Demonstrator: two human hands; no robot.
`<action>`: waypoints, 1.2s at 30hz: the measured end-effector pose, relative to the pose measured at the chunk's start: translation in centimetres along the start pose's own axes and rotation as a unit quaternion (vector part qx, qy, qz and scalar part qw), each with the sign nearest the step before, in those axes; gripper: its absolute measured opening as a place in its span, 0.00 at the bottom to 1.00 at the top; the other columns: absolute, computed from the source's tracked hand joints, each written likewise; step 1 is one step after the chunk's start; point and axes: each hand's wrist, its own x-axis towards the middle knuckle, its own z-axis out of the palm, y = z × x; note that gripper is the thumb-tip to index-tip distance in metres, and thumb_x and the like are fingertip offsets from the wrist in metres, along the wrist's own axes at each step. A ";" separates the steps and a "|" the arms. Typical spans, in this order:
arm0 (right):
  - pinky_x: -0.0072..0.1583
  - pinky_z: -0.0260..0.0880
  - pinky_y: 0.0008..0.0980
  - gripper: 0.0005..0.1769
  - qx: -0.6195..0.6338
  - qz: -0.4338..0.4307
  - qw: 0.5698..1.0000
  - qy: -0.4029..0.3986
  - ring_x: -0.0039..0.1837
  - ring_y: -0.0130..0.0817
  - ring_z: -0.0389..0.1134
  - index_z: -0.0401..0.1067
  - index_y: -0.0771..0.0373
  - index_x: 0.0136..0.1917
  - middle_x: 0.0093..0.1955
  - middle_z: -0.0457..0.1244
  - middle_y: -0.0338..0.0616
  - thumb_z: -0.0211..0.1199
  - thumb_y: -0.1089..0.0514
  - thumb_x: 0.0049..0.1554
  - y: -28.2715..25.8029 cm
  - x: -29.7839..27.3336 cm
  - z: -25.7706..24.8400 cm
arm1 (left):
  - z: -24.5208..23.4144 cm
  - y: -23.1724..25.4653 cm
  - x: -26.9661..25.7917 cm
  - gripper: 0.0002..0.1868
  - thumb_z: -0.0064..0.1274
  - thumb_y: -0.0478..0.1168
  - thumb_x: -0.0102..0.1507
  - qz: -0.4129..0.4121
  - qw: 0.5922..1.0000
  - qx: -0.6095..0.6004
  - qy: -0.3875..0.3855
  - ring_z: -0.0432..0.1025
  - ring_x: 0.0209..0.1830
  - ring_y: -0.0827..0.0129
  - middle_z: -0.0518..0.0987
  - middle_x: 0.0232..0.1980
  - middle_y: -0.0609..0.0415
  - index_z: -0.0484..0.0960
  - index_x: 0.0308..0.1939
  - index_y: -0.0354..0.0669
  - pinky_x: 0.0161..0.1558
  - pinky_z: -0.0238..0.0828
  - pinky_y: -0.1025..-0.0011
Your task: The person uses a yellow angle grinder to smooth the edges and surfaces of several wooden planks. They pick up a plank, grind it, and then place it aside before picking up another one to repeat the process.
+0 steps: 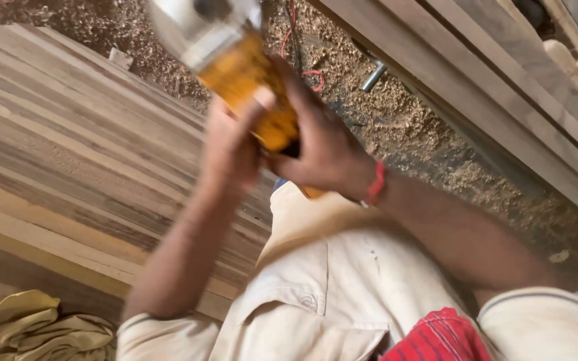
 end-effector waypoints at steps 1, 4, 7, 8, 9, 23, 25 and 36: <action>0.80 0.61 0.48 0.70 -0.009 0.010 1.000 -0.006 0.82 0.57 0.56 0.29 0.60 0.86 0.83 0.49 0.64 0.78 0.57 0.50 -0.2 -1.2 -0.4 | 0.9 -1.3 -0.9 0.40 0.68 0.45 0.59 -0.002 1.000 -0.012 0.008 0.72 0.61 0.60 0.74 0.60 0.47 0.65 0.69 0.36 0.66 0.74 0.61; 0.78 0.65 0.46 0.67 -0.011 0.085 0.996 -0.007 0.81 0.54 0.58 0.32 0.58 0.86 0.82 0.51 0.62 0.77 0.58 0.49 -0.6 -3.9 -1.2 | 2.6 -4.4 -1.7 0.39 0.67 0.43 0.60 -0.007 0.999 -0.037 0.005 0.71 0.61 0.60 0.74 0.60 0.47 0.64 0.69 0.36 0.65 0.73 0.61; 0.77 0.65 0.45 0.66 -0.020 0.092 0.996 0.010 0.83 0.54 0.57 0.32 0.58 0.86 0.83 0.50 0.62 0.77 0.59 0.51 0.0 -4.0 -1.9 | 2.5 -5.5 -0.8 0.36 0.66 0.41 0.61 0.002 0.999 -0.032 -0.001 0.72 0.60 0.59 0.74 0.59 0.46 0.63 0.68 0.35 0.64 0.74 0.60; 0.78 0.66 0.45 0.66 -0.006 0.103 0.995 0.006 0.83 0.53 0.58 0.31 0.58 0.87 0.83 0.51 0.61 0.75 0.59 0.51 0.2 -3.8 -2.0 | 2.4 -5.6 -0.1 0.35 0.65 0.40 0.62 0.005 1.000 -0.025 -0.002 0.73 0.59 0.59 0.74 0.58 0.46 0.63 0.67 0.35 0.63 0.75 0.60; 0.78 0.66 0.44 0.66 0.009 0.115 0.993 0.003 0.83 0.53 0.59 0.31 0.58 0.87 0.84 0.51 0.60 0.74 0.60 0.51 0.5 -3.4 -2.0 | 2.4 -5.6 0.5 0.34 0.65 0.40 0.61 0.007 1.000 -0.024 0.001 0.73 0.58 0.59 0.75 0.58 0.45 0.63 0.66 0.36 0.62 0.76 0.60; 0.83 0.57 0.38 0.64 -0.067 0.033 0.996 0.048 0.84 0.50 0.53 0.31 0.60 0.84 0.82 0.48 0.58 0.79 0.58 0.55 3.4 -2.4 -2.0 | 1.3 -3.7 2.9 0.25 0.61 0.38 0.70 -0.001 0.998 -0.043 -0.053 0.75 0.54 0.63 0.75 0.53 0.47 0.65 0.64 0.35 0.59 0.77 0.61; 0.83 0.58 0.38 0.65 -0.069 0.042 0.995 0.053 0.84 0.50 0.53 0.31 0.60 0.84 0.82 0.48 0.57 0.80 0.58 0.55 3.3 -3.6 -2.2 | 1.9 -4.7 2.3 0.24 0.61 0.38 0.70 0.000 0.997 -0.043 -0.060 0.75 0.54 0.63 0.75 0.54 0.47 0.65 0.63 0.35 0.60 0.77 0.62; 0.83 0.58 0.40 0.65 -0.055 0.134 0.986 0.080 0.86 0.54 0.50 0.26 0.61 0.84 0.85 0.42 0.63 0.74 0.61 0.54 0.8 -15.9 -5.7 | 7.7 -14.0 -3.4 0.28 0.63 0.34 0.67 -0.064 0.994 0.003 -0.094 0.75 0.57 0.64 0.77 0.57 0.47 0.66 0.67 0.35 0.62 0.76 0.64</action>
